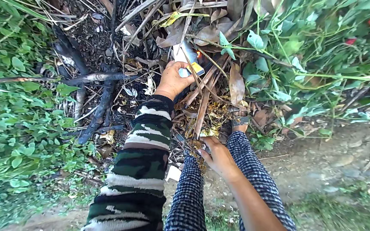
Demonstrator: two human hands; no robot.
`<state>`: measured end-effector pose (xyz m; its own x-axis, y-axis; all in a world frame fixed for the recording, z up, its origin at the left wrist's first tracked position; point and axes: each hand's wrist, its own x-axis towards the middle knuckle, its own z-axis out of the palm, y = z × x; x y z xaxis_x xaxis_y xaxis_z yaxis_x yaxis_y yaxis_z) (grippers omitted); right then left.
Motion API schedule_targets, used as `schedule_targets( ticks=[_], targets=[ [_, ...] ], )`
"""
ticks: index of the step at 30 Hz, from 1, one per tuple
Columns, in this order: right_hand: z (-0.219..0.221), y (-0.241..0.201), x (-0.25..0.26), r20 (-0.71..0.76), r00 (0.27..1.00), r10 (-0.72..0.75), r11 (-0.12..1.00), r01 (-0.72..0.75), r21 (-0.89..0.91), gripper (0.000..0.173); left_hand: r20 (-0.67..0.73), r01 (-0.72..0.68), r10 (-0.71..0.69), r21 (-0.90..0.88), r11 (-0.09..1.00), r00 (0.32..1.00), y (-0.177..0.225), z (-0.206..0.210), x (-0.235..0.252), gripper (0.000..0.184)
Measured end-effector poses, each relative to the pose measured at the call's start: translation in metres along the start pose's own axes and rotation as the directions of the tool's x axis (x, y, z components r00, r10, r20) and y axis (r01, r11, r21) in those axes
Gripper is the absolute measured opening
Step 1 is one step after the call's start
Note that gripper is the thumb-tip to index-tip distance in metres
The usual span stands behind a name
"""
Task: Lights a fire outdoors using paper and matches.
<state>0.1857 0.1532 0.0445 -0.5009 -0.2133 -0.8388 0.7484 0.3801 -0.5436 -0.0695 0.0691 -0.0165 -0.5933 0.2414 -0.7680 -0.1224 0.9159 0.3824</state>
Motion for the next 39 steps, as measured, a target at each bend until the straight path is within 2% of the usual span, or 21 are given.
schedule_targets(
  ticks=[39],
  targets=[
    [-0.0008, -0.0030, 0.0004, -0.006, 0.999, -0.031, 0.999, 0.031, -0.023, 0.045, -0.003, 0.020, -0.020, -0.008, 1.000, 1.000, -0.0003, 0.0023, 0.0022, 0.047]
  ],
)
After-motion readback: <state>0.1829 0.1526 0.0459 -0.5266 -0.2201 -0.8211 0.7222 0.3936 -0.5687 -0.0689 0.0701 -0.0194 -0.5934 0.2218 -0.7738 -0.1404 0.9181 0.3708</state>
